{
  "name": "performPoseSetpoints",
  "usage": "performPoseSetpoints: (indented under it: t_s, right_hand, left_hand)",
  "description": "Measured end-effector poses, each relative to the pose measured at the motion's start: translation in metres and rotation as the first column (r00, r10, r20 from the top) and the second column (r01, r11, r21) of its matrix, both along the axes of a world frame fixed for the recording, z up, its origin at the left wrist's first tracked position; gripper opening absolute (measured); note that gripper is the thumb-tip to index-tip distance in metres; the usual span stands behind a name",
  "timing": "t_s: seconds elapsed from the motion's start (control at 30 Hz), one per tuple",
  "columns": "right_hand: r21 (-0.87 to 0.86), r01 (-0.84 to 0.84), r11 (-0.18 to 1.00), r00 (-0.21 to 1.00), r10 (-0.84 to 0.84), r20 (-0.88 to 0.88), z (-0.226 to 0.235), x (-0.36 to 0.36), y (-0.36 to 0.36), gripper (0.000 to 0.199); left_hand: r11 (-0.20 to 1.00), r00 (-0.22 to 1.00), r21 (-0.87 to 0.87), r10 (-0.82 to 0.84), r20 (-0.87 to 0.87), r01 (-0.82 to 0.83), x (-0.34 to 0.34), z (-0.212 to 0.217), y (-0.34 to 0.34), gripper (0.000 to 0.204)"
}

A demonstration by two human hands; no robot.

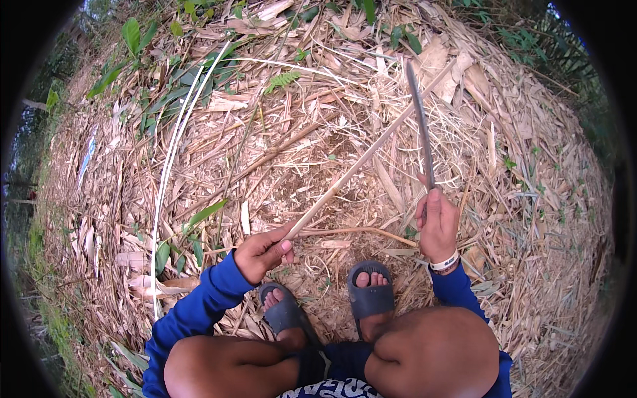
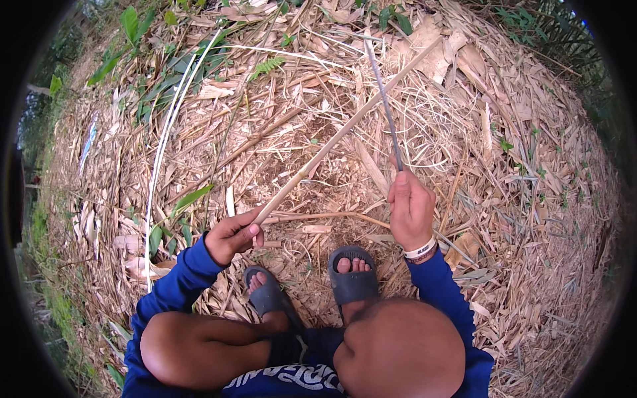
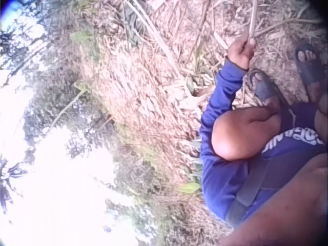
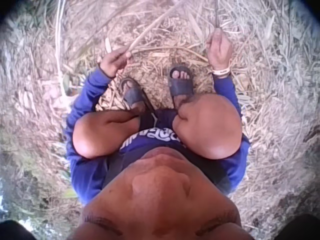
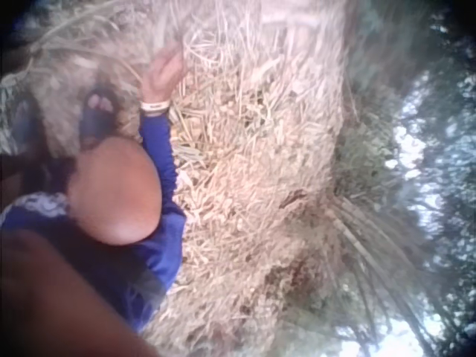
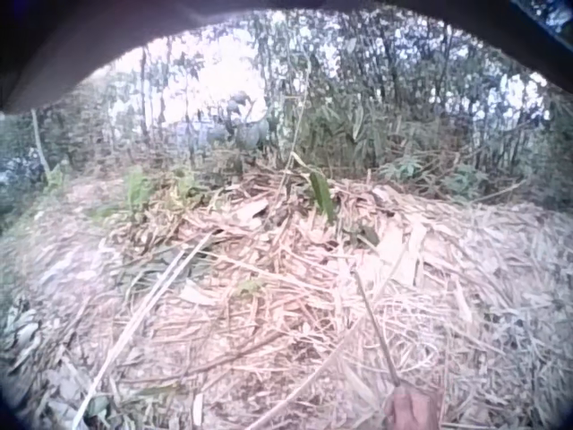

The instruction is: The person uses a machete to shave and smooth a long bamboo stick, repeatedly scraping along its length to remove the outer layer. The person holds the stick with one hand and uses the machete with the other to peel thin strips from the bamboo surface.

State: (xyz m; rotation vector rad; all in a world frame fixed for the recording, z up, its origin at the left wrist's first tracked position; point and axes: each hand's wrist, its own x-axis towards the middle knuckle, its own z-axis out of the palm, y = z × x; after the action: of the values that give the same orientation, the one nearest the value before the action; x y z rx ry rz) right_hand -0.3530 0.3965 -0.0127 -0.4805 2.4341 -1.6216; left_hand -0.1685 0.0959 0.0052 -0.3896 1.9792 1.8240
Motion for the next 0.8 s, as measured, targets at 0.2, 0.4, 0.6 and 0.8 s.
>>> performPoseSetpoints:
  t_s: [0.2,0.4,0.6,0.8]
  right_hand:
    - [0.278,-0.307,0.91,0.849,0.394,-0.351,-0.005,0.061,-0.027,0.046]
    - [0.469,-0.287,0.835,0.828,0.463,-0.318,-0.006,0.059,-0.027,0.047]
    - [0.465,-0.246,0.85,0.832,0.431,-0.348,-0.01,0.059,-0.031,0.049]
    - [0.467,-0.105,0.878,0.923,0.261,-0.284,-0.022,0.024,-0.017,0.046]
  left_hand:
    - [0.982,0.987,0.105,0.151,0.056,-0.157,-0.004,-0.003,0.009,0.049]
    - [0.95,0.951,0.091,0.304,-0.061,-0.298,0.009,-0.005,0.02,0.045]
    - [0.937,0.936,0.032,0.349,-0.039,-0.348,0.011,-0.004,0.027,0.044]
    - [0.961,0.961,-0.042,0.271,-0.047,-0.273,0.023,-0.008,0.028,0.044]
